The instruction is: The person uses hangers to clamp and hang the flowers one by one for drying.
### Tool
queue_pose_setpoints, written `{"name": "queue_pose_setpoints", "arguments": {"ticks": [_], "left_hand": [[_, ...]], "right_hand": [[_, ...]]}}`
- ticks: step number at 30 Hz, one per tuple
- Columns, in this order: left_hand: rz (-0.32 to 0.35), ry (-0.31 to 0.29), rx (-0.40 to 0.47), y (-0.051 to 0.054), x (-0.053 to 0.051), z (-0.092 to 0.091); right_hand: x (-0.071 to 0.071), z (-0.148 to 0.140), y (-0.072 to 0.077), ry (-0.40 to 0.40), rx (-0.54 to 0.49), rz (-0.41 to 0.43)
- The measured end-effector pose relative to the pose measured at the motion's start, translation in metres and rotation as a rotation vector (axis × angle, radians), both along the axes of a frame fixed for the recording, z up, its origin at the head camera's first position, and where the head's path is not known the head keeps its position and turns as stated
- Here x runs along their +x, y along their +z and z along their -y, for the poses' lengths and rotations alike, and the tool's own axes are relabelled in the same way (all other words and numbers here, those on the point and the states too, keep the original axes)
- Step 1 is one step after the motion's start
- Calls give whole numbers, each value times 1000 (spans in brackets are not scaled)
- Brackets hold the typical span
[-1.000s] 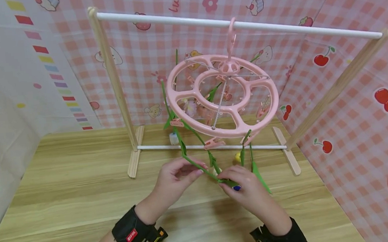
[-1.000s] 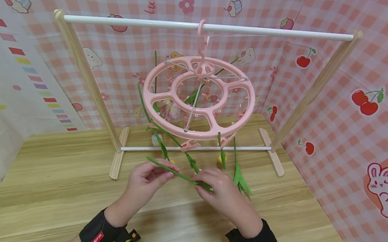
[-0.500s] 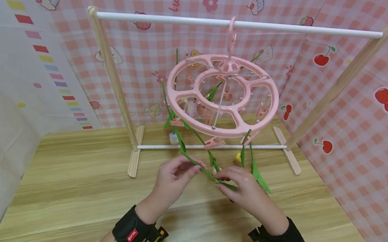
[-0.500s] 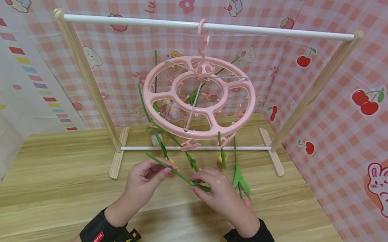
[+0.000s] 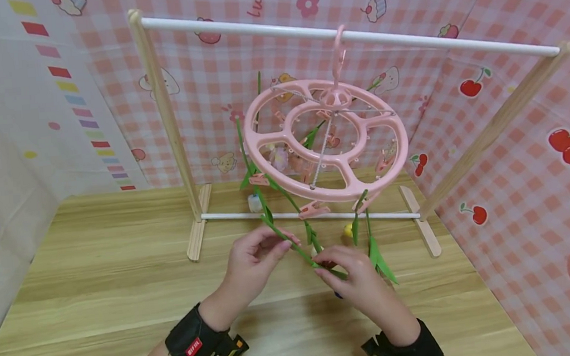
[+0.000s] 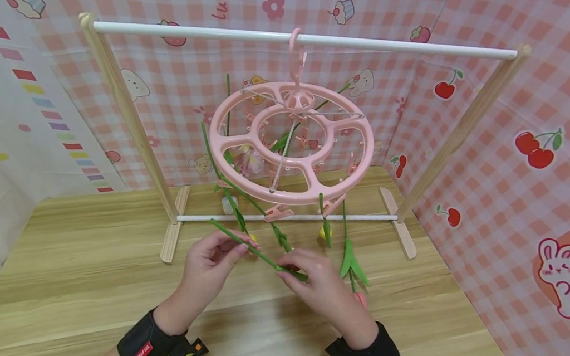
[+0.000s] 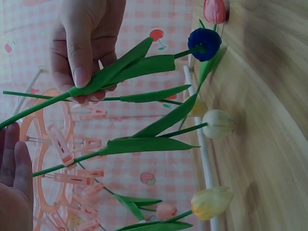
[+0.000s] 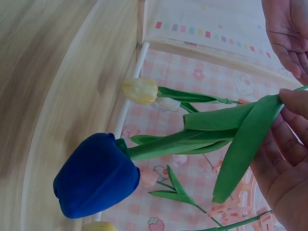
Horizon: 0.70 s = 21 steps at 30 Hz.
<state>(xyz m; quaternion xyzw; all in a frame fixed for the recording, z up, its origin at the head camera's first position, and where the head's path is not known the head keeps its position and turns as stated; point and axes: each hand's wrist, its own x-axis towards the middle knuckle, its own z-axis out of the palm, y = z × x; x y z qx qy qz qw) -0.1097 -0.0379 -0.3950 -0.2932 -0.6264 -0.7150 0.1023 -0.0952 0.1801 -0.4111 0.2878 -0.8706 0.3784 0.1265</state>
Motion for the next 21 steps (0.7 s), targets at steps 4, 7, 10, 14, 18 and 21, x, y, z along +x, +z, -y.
{"name": "queue_pose_setpoints", "arguments": {"ticks": [4,7,10,14,18,21], "left_hand": [[31,-1,12,0,2,-3],[67,-19,51,1,5,-6],[78,-34,102,2,7,-8],[103,-56,174,3,8,-10],[135,-58,204,4,8,-11],[132,-53,202,4,8,-12]], "right_hand": [[-1,2,-2,11,-24,-27],[-1,4,-3,28,-42,-47],[-1,5,-3,32,-53,-48],[0,8,-2,23,-63,-41],[0,10,-3,32,-76,-32],[0,10,-4,43,-80,-29]]}}
